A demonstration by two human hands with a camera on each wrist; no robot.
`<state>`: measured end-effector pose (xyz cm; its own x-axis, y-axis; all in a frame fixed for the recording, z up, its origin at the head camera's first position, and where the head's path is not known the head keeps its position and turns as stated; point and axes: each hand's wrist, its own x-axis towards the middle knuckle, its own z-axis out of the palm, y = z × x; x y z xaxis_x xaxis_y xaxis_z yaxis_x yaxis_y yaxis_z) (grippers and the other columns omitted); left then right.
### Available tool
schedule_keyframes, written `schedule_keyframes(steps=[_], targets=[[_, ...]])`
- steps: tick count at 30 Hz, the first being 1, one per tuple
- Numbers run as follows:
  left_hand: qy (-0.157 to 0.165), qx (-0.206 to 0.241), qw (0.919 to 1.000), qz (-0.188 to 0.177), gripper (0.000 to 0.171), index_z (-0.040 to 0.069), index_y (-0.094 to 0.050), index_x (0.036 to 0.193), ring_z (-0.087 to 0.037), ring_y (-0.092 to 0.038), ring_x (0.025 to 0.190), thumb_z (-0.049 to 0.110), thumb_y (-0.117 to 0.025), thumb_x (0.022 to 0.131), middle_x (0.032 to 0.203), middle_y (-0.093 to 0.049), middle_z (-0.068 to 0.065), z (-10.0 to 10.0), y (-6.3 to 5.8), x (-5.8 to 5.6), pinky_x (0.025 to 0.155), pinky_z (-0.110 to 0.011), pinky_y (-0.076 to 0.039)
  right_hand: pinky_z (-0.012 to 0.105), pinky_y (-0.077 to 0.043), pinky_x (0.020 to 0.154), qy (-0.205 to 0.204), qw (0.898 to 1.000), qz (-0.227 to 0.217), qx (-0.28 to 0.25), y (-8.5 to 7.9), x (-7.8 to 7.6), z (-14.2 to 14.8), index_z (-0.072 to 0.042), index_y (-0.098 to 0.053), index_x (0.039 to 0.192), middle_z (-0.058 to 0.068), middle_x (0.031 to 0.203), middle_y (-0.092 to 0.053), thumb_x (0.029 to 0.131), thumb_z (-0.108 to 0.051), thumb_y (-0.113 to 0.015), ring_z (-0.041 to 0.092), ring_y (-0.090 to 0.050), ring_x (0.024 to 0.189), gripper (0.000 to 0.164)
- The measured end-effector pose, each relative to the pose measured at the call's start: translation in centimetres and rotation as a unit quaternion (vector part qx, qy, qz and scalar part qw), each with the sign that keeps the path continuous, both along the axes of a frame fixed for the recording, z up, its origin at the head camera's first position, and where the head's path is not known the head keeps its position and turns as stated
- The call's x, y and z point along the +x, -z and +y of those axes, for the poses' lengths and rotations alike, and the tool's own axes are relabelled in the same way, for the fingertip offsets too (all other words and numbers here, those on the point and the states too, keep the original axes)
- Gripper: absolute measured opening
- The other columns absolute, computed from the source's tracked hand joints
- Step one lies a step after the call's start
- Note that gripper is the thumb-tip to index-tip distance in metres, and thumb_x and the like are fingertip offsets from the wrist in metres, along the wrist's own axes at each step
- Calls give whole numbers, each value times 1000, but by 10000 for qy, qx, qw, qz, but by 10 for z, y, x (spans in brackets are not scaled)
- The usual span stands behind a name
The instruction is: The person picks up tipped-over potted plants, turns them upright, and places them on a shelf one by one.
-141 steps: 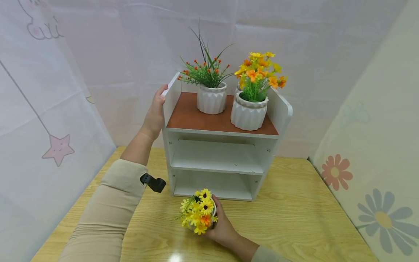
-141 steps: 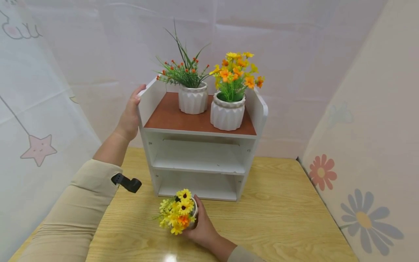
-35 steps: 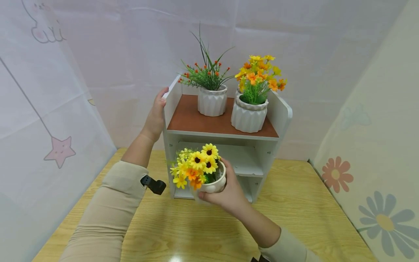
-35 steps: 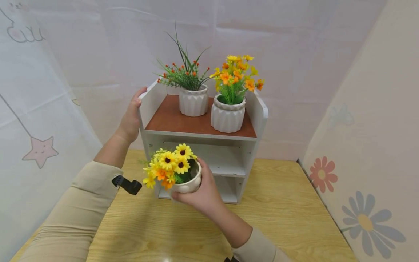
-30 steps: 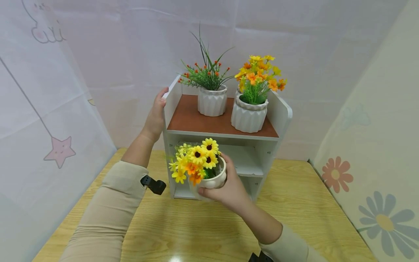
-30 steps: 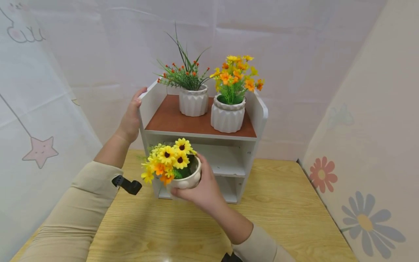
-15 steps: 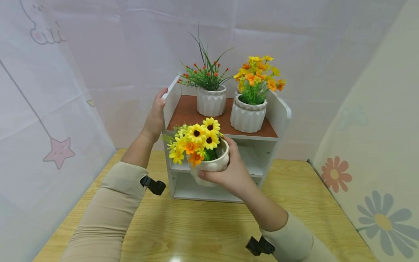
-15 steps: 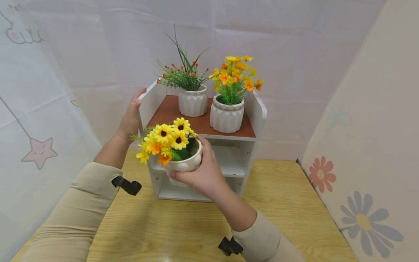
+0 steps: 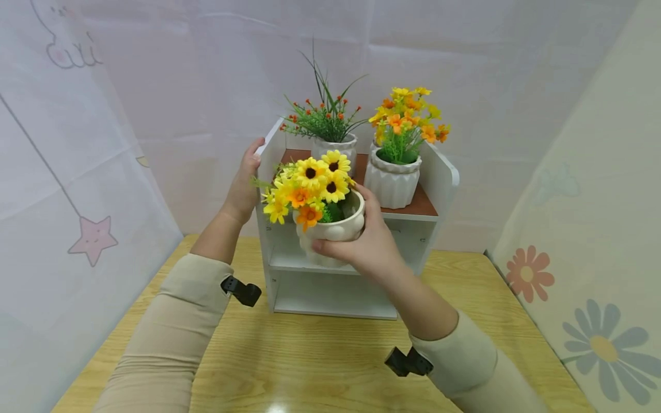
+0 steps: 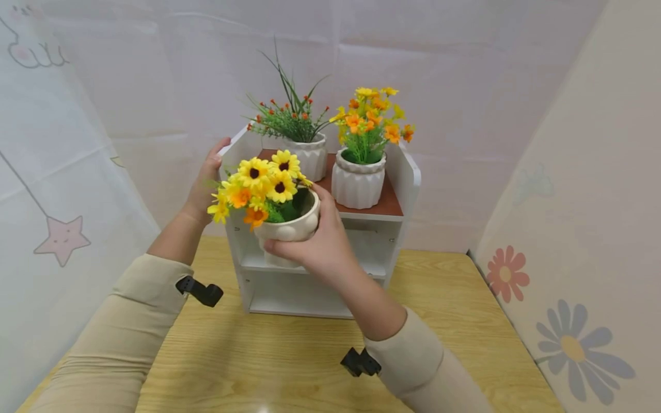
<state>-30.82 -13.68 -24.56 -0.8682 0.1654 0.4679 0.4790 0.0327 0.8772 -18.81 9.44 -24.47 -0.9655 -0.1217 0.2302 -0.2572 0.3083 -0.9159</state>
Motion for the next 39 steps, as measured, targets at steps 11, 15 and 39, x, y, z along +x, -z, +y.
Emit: schedule_keyframes(steps=[11, 15, 39], targets=[[-224, -145, 9996, -17, 58, 17, -11, 157, -26, -24, 141, 36, -14, 103, 158, -19, -14, 1, 0, 0, 121, -47, -16, 45, -44, 103, -61, 9992, 377, -77, -21, -18, -7, -28, -19, 152, -1, 147, -41, 67, -22, -89, 21, -48, 125, 110], [-231, -126, 9996, -80, 61, 16, -12, 157, -24, -11, 150, 39, -17, 100, 163, -12, -8, 2, 0, -2, 122, -48, -4, 45, -45, 101, 43, 9991, 407, -94, -25, -27, -11, -29, -22, 150, -1, 144, -43, 66, -24, -89, 22, -50, 122, 108], [-247, 16, 9997, -91, 63, 15, -16, 156, -25, -8, 151, 35, -21, 97, 164, -12, -7, 2, -1, 0, 121, -52, -1, 44, -40, 107, 481, 9981, 362, -149, -28, -65, -25, -26, -19, 152, 4, 150, -38, 68, -29, -87, 24, -45, 130, 108]])
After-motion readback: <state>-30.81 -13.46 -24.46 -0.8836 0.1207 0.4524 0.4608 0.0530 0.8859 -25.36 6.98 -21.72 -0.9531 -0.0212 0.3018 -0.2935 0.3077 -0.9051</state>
